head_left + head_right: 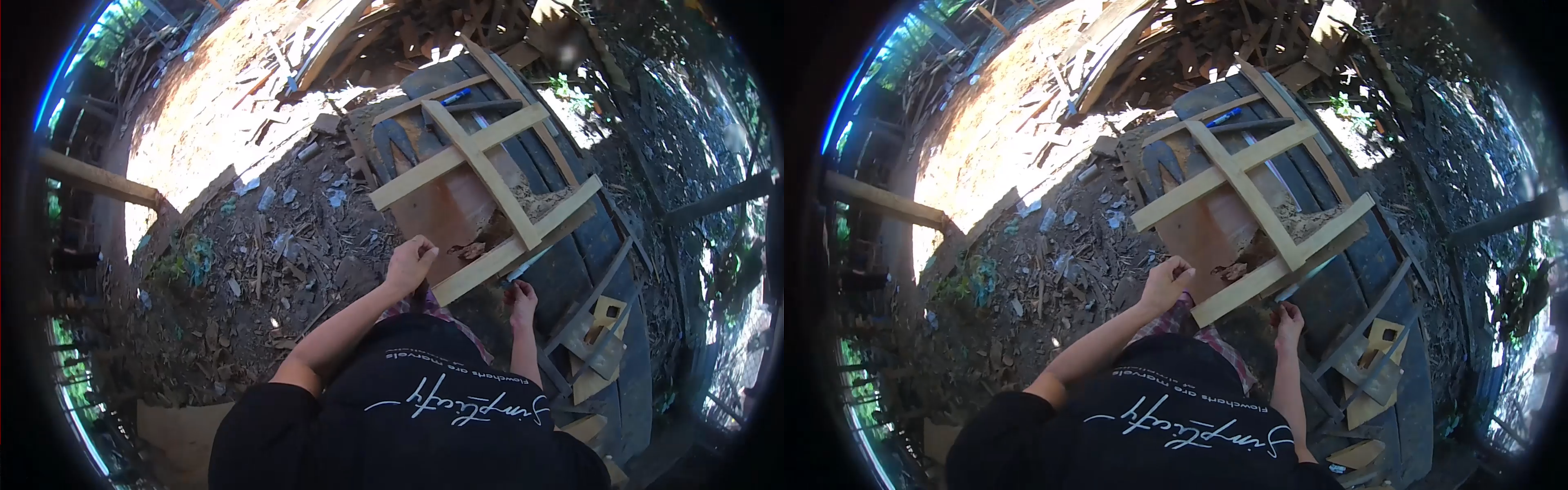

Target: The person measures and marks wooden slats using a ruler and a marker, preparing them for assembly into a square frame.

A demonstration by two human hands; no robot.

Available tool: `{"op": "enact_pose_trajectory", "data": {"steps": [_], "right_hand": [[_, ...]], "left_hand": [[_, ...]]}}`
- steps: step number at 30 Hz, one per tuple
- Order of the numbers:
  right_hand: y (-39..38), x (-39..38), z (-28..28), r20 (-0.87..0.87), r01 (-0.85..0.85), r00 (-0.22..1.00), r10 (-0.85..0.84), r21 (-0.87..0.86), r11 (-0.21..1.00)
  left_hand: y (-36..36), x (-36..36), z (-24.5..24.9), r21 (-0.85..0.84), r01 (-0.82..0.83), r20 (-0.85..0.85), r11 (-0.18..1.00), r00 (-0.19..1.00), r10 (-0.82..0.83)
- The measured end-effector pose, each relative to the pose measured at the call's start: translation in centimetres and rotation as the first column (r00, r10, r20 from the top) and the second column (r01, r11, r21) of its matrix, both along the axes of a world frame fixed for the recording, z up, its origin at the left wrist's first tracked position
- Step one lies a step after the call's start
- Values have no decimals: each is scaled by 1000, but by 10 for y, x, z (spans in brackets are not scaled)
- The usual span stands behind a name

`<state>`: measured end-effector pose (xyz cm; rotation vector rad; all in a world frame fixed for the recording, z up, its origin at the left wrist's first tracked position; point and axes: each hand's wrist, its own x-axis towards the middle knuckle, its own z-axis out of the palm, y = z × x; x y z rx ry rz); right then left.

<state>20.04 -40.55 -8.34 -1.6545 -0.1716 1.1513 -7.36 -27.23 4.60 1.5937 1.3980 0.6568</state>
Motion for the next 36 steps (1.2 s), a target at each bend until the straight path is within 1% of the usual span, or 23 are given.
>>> {"op": "enact_pose_trajectory", "data": {"steps": [1, 2, 3, 4, 5, 6, 8, 10, 11, 12, 13, 15, 16, 17, 19, 21, 22, 24, 25, 28, 30, 32, 36], "right_hand": [[-4, 5, -10, -18, -3, 1000, 4, 52, 999], [-5, 7, -12, -5, -29, 1000, 29, 44, 999], [-8, 12, -23, 35, -81, 996, 79, 50, 995], [-7, 11, -21, 2, -79, 997, 79, 52, 996], [-6, 7, -12, 7, -82, 997, 82, 15, 996], [-5, 2, -4, 8, -94, 996, 94, 26, 995], [-6, 5, 4, 10, -125, 992, 125, 8, 992], [-7, 9, 5, -11, -83, 996, 83, 25, 996], [-10, 12, 5, 2, -107, 994, 107, 31, 994], [-7, 13, 3, 11, -123, 992, 123, 48, 991], [-7, 13, 3, 5, -98, 995, 98, 41, 994], [-7, 16, 5, 10, -69, 998, 69, 34, 997], [-6, 15, 6, 15, -69, 998, 68, 32, 997], [-6, 15, 6, 23, -7, 1000, 6, 43, 999], [-7, 13, 6, -9, -36, 999, 37, 64, 997], [-6, 9, 7, -37, 39, 999, -36, 81, 996], [-5, 5, 6, -65, 59, 996, -53, 90, 994], [-6, 0, 5, -92, 104, 991, -94, 104, 989], [-6, -1, 5, -105, 118, 989, -106, 115, 986], [-12, -9, 9, -156, 185, 974, -162, 145, 972], [-11, -15, 14, -162, 214, 968, -191, 142, 966], [-3, -23, 22, -166, 245, 961, -221, 141, 959], [20, -41, 40, -116, 295, 952, -283, 108, 949]], "left_hand": [[6, 10, 18, 55, -24, 24, 998, 999, 23], [13, 18, 29, 108, -30, 106, 994, 994, 18], [20, 28, 44, 88, -30, 102, 996, 995, 21], [25, 38, 57, 136, -36, 111, 990, 994, 21], [31, 49, 59, 182, -51, 213, 982, 977, 11], [36, 61, 63, 183, -51, 251, 982, 968, 4], [41, 82, 85, 217, -52, 261, 975, 965, -6], [42, 104, 97, 137, -96, 409, 986, 912, 32], [42, 106, 103, 157, -54, 398, 986, 917, -13], [41, 103, 118, 116, 2, 361, 993, 932, -44], [39, 101, 120, 148, 12, 367, 989, 928, -66], [37, 91, 119, 56, 65, 364, 996, 928, -81], [35, 83, 124, -9, 55, 351, 998, 935, -48], [32, 73, 129, -150, 59, 335, 987, 942, -5], [34, 54, 97, -42, 55, 247, 998, 968, -42], [33, 36, 91, -130, 22, 245, 991, 970, 10], [36, 28, 84, -126, 55, 234, 991, 972, -24], [46, 14, 73, -170, 1, 232, 985, 972, 39], [54, 9, 71, -171, 18, 222, 985, 975, 21], [87, 1, 66, -148, 12, 199, 989, 980, 18], [115, -1, 64, -89, 17, 205, 996, 979, 2], [143, 0, 69, -97, 30, 170, 995, 985, -14], [217, -21, 20, -59, 101, 235, 993, 968, -85]]}}
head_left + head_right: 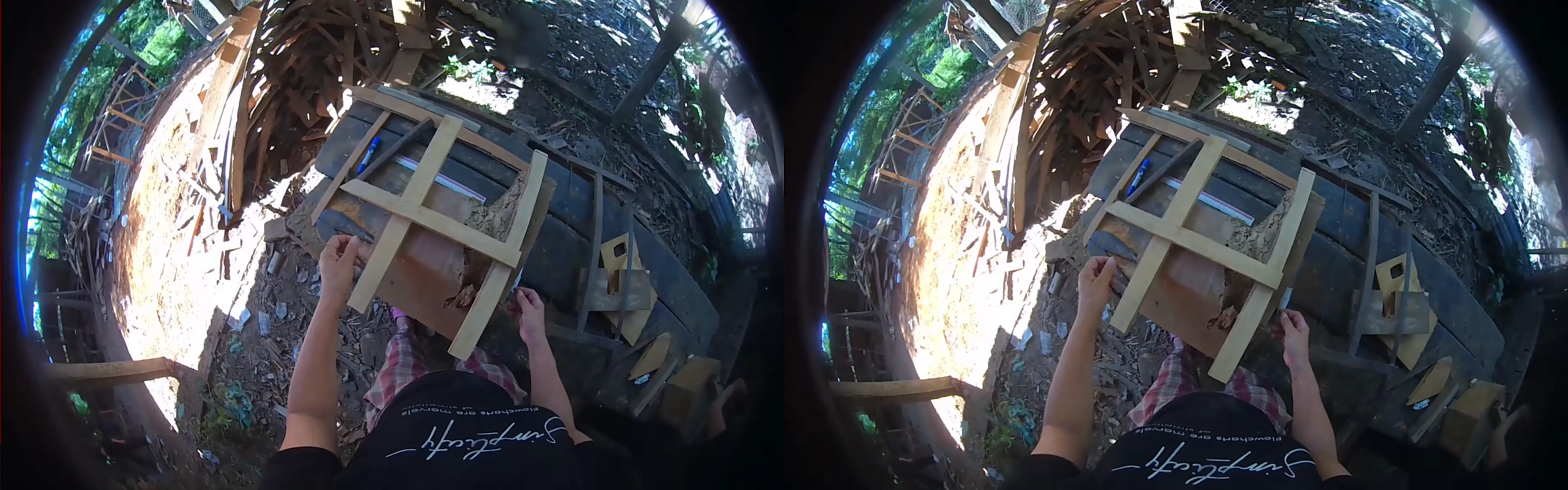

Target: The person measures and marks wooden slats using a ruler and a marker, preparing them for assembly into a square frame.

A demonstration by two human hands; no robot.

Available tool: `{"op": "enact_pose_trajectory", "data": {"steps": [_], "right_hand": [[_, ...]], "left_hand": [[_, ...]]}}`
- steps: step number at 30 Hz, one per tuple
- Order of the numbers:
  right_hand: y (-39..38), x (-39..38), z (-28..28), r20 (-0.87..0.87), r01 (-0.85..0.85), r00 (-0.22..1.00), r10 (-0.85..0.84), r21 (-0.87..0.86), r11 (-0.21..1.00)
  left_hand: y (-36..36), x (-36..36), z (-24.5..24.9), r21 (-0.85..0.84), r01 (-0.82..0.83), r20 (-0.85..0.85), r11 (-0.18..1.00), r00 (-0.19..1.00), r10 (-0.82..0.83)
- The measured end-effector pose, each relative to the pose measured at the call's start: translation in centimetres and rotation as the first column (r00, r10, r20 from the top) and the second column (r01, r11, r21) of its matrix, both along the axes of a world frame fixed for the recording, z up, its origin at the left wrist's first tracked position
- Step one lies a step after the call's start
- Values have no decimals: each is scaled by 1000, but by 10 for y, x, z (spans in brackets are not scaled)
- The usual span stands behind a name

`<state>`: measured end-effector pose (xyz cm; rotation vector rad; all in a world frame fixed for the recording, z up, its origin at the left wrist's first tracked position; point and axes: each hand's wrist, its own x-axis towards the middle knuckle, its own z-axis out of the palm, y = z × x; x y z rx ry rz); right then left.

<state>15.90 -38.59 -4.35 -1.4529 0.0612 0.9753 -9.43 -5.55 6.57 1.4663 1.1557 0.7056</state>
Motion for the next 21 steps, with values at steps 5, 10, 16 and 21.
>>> {"op": "enact_pose_trajectory", "data": {"steps": [5, 10, 16, 21], "right_hand": [[29, -21, 19, 88, 165, 984, -154, -133, 977], [23, -22, -10, 171, 105, 982, -79, -151, 983], [30, -37, 9, 52, 215, 977, -209, -186, 959], [40, -48, 22, 106, 213, 976, -193, -242, 947]], "left_hand": [[61, -22, -52, -106, -39, -95, 994, 995, 29], [104, -34, -127, -189, -45, -189, 981, 982, 9], [145, -22, -164, -192, 5, -171, 981, 984, -38], [206, 10, -190, -34, 102, -292, 994, 950, -107]]}}
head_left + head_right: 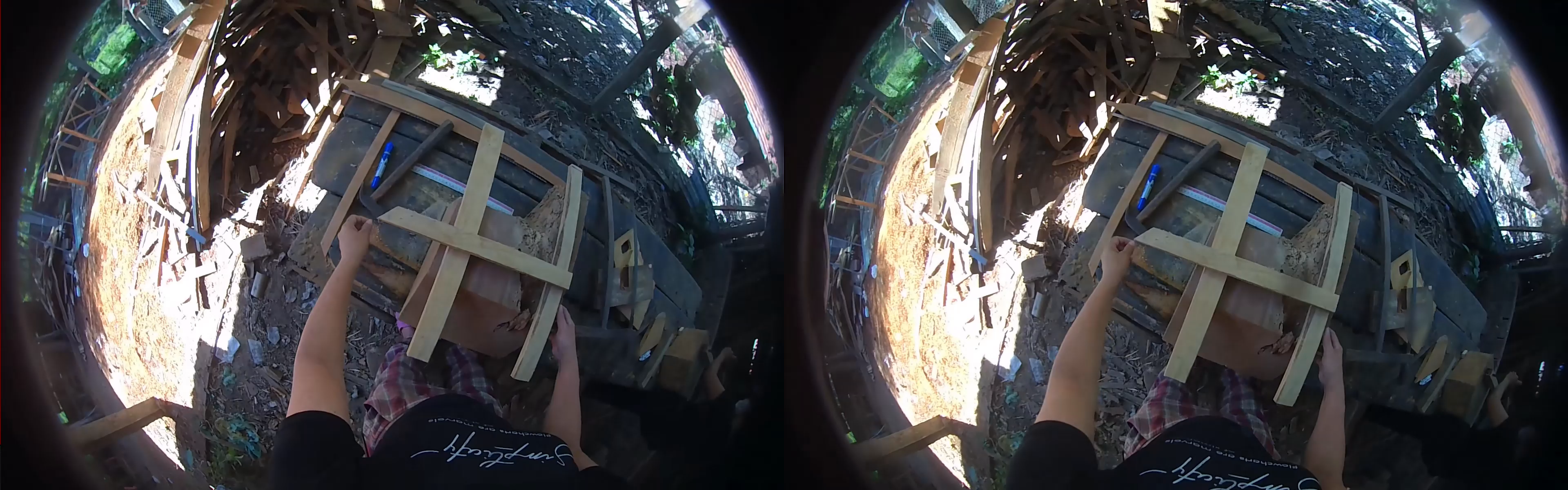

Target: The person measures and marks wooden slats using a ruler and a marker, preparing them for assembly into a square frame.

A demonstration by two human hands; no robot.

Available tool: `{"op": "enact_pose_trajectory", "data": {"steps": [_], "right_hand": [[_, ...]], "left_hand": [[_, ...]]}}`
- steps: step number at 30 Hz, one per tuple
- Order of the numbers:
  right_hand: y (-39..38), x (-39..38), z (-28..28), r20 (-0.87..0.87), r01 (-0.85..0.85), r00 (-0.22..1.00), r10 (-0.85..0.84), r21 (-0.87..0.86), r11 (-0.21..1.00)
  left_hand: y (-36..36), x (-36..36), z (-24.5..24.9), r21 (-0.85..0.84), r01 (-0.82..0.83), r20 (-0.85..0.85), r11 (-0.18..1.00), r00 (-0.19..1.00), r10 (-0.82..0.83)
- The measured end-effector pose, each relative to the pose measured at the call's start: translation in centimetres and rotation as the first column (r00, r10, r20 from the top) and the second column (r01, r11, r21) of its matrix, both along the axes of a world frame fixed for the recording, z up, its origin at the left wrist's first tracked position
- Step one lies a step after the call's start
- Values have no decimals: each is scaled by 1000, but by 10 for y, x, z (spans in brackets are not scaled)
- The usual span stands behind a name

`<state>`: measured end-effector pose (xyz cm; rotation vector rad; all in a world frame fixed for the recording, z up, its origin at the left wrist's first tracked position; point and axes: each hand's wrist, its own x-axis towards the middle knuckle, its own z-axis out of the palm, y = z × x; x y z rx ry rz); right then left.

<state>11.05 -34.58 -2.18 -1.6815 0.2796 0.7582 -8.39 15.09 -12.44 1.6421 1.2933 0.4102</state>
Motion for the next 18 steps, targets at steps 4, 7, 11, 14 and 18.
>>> {"op": "enact_pose_trajectory", "data": {"steps": [4, 7, 11, 14, 18], "right_hand": [[-4, 3, -4, 3, -24, 1000, 24, -31, 999], [-6, 4, -6, -6, -37, 999, 36, -15, 999], [-9, 3, -8, 3, -18, 1000, 18, -81, 997], [-12, 4, -9, -8, -1, 1000, 0, -21, 1000], [-6, 4, -2, -64, 45, 997, -51, -90, 995]], "left_hand": [[32, 44, 43, 140, 90, -63, 986, 995, -82], [55, 78, 44, 278, 198, -243, 940, 961, -130], [71, 108, 35, 467, 359, -474, 808, 873, -114], [82, 123, 20, 420, 461, -606, 781, 784, -136], [87, 132, 13, 346, 551, -704, 759, 688, -178]]}}
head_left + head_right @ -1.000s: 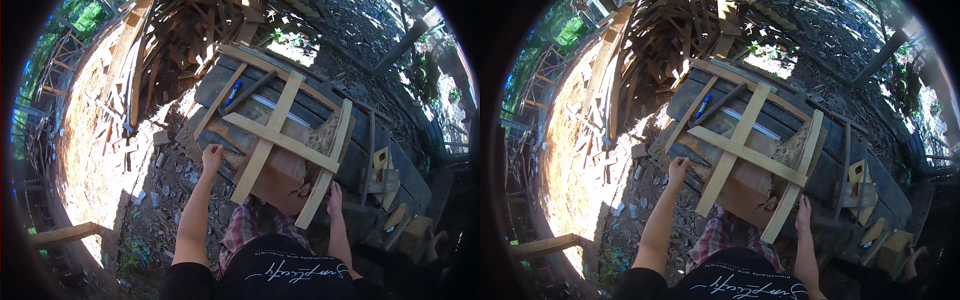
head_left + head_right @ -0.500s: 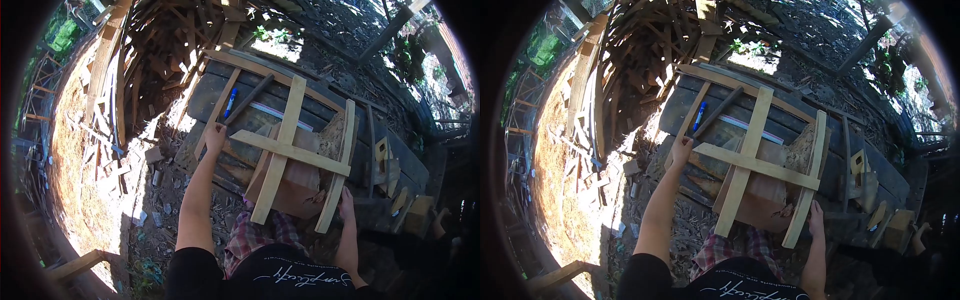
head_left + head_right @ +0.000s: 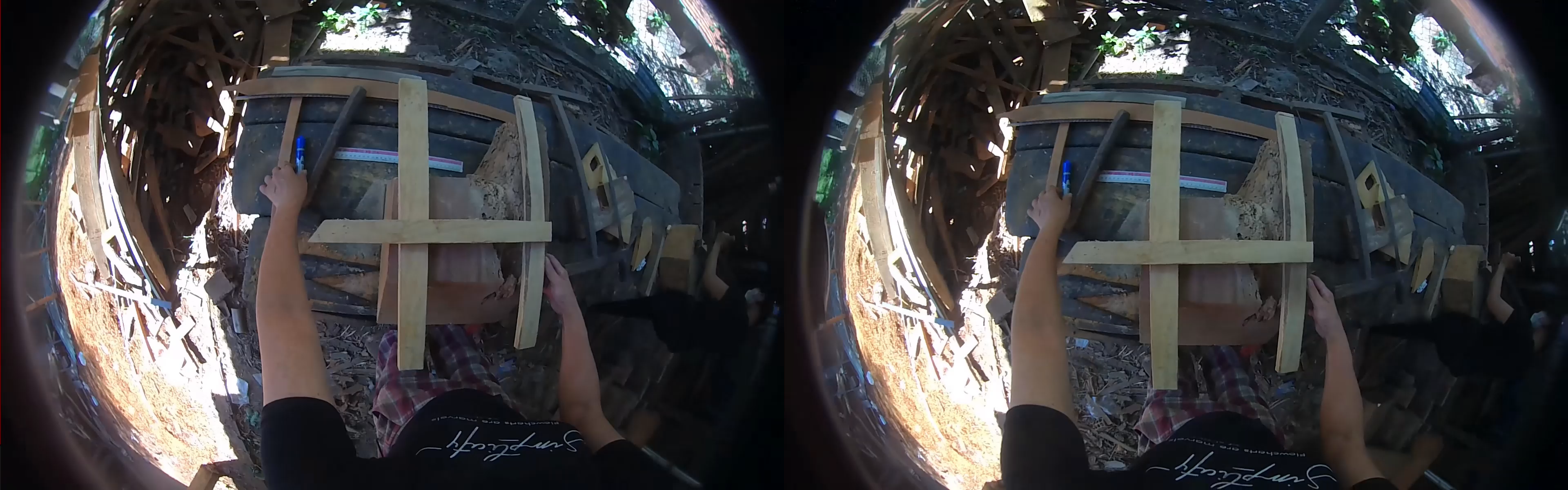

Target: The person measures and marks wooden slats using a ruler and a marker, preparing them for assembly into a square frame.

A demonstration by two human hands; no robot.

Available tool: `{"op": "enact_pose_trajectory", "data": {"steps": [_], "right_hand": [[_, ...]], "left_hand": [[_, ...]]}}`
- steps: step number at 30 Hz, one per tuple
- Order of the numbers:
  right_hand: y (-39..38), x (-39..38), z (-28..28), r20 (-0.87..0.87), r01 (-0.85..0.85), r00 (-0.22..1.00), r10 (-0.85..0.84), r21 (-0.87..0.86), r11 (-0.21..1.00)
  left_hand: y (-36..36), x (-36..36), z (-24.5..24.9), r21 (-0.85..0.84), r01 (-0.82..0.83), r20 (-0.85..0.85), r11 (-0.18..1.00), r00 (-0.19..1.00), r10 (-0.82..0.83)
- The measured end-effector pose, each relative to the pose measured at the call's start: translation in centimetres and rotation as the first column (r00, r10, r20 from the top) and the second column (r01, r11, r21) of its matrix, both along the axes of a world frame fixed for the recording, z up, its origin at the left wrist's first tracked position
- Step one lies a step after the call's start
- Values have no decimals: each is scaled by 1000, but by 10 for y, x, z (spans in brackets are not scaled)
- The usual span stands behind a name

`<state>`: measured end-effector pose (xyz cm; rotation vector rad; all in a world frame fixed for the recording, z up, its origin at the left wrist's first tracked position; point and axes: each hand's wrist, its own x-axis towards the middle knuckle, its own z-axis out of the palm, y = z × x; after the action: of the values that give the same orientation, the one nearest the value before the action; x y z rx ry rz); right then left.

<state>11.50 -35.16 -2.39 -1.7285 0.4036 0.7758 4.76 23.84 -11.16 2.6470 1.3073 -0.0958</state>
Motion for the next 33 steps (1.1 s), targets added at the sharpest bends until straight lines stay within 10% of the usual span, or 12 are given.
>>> {"op": "enact_pose_trajectory", "data": {"steps": [9, 11, 15, 17, 20, 26, 33], "right_hand": [[6, -7, 7, 46, 21, 999, -18, -50, 999], [10, -7, 8, 28, 59, 998, -58, -55, 997], [-2, 0, 8, 190, -52, 979, 70, -97, 994], [6, 1, 39, 331, 268, 914, -236, -55, 962], [23, -2, 76, 488, 279, 834, -258, 31, 960], [127, -51, 139, 248, -201, 961, 119, 340, 919], [148, -83, 123, 243, -304, 948, 206, 496, 813]], "left_hand": [[15, 11, -15, -72, -14, -22, 997, 1000, 12], [22, 2, -7, -126, -12, 214, 992, 976, 39], [16, -17, 60, -155, 14, 522, 988, 850, 69], [-14, -30, 121, -337, 154, 744, 929, 649, 162], [-78, -52, 189, -468, 337, 756, 817, 632, 172], [-212, -80, 219, -378, 728, 780, 572, 583, -227], [-271, -96, 205, -401, 795, 742, 454, 573, -348]]}}
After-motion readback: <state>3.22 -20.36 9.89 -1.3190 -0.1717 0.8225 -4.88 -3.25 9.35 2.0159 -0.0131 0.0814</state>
